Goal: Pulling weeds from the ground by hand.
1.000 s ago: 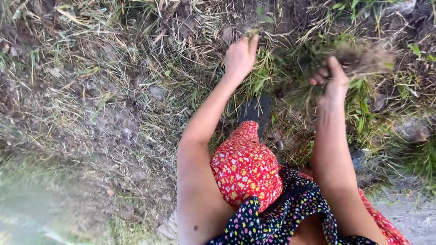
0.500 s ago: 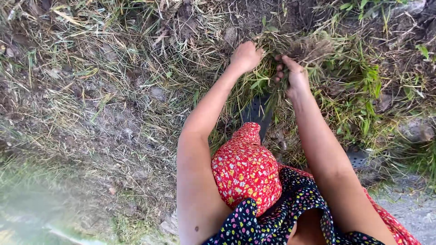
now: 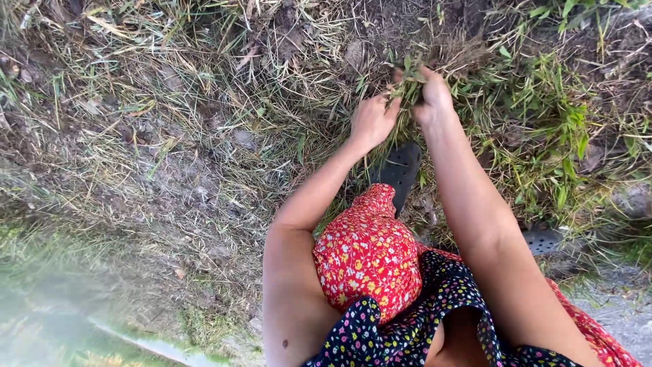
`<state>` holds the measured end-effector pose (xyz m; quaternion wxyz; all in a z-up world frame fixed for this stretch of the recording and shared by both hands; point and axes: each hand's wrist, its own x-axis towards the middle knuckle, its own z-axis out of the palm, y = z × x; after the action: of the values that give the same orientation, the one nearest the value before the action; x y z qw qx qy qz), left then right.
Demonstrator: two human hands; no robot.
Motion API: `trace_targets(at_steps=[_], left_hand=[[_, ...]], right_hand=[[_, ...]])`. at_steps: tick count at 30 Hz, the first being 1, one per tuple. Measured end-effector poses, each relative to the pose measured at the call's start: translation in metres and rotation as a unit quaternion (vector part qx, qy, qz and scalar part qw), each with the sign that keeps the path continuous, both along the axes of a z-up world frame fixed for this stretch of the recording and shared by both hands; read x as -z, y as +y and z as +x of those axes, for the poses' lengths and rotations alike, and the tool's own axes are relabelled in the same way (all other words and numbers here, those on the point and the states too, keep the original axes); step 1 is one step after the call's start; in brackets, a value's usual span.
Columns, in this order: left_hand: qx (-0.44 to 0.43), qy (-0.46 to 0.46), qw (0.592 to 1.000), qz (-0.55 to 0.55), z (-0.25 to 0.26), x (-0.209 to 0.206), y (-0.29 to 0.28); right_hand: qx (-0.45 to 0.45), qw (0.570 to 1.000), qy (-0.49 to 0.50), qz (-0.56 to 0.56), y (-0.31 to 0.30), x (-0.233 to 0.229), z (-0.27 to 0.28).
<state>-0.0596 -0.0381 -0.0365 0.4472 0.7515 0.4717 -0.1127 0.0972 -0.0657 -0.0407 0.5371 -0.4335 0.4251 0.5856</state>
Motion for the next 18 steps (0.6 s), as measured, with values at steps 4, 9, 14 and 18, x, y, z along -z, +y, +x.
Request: trace_targets(at_steps=[4, 9, 14, 18], left_hand=[[0.042, 0.063, 0.996, -0.044, 0.006, -0.001, -0.023], [0.076, -0.029, 0.995, 0.055, -0.004, -0.013, -0.042], [0.153, -0.076, 0.984, 0.052, 0.000, -0.023, -0.065], [0.271, -0.132, 0.951, -0.066, 0.045, -0.028, -0.084]], right_hand=[[0.003, 0.997, -0.064, -0.044, -0.029, 0.064, -0.021], [-0.044, 0.983, -0.177, -0.007, -0.060, 0.085, -0.046], [0.017, 0.982, -0.185, 0.018, -0.132, 0.064, -0.042], [0.130, 0.973, -0.187, -0.032, -0.208, 0.066, 0.000]])
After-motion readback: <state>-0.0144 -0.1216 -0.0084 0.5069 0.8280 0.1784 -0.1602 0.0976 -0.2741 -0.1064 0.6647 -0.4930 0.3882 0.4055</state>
